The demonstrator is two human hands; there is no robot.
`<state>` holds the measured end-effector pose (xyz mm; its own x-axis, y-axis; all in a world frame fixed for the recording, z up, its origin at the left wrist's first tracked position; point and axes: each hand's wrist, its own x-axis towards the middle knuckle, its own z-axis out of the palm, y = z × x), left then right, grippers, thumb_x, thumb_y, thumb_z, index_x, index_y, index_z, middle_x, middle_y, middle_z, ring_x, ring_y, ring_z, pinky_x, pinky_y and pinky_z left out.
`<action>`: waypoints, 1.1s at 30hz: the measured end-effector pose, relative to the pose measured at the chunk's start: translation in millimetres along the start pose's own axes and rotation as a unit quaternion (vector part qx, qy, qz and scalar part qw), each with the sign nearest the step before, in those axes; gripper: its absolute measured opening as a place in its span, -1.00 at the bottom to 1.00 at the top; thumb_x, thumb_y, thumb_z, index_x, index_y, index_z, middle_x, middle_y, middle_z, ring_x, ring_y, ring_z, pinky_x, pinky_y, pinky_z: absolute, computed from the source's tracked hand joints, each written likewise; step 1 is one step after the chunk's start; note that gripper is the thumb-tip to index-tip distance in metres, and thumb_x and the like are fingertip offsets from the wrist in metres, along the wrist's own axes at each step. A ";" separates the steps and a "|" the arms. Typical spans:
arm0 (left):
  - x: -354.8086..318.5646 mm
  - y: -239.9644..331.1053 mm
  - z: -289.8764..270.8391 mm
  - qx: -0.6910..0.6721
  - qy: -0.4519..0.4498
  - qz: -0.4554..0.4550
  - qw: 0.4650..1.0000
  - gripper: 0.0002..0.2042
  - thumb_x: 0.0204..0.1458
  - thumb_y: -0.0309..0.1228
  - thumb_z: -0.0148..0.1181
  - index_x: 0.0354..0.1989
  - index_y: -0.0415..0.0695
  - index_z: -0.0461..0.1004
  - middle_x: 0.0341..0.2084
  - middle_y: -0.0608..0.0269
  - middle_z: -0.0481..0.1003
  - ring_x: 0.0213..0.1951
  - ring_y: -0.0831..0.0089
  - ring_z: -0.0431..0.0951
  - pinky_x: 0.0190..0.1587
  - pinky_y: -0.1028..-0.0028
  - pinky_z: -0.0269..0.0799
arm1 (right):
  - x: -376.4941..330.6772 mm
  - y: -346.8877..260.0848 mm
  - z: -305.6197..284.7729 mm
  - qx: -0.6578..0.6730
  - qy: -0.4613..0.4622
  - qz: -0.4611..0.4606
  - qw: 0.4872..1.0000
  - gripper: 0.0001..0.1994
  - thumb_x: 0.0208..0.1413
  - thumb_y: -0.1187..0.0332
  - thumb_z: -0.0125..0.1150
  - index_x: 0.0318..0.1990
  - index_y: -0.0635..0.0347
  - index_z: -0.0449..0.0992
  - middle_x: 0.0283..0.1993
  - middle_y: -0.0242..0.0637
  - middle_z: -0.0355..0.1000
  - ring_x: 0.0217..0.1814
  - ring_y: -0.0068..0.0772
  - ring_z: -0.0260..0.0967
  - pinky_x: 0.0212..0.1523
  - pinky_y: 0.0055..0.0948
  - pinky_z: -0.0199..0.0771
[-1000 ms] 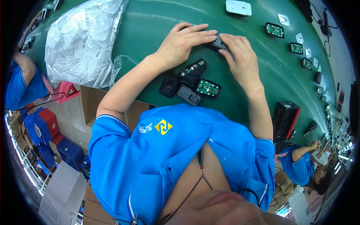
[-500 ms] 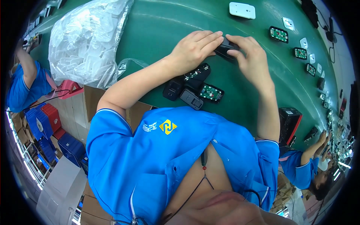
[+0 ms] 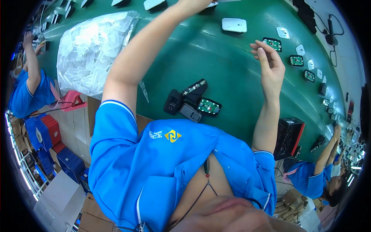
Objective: Assembling electronic device components by attaching plastic covers to circuit boards on an assembly line.
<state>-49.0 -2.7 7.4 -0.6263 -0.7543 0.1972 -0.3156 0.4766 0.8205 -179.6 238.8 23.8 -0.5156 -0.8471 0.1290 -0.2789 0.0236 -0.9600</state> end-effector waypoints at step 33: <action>-79.5 43.3 -30.5 0.339 0.147 0.250 0.895 -0.88 0.02 -0.32 0.16 -0.37 -0.04 0.38 -0.39 0.34 0.37 -0.45 0.39 0.43 -0.43 0.47 0.38 | -222.9 59.4 -251.9 -0.476 0.147 0.263 0.826 -0.82 0.11 0.32 0.14 -0.36 0.27 0.44 -0.48 -0.31 0.36 -0.52 -0.45 0.22 -0.39 -0.51 0.31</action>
<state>8.8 64.2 43.6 -0.6276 -0.4085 0.6628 -0.4703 0.8774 0.0954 -285.3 562.7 0.6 -0.9039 -0.4243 -0.0547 -0.3922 0.8729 -0.2903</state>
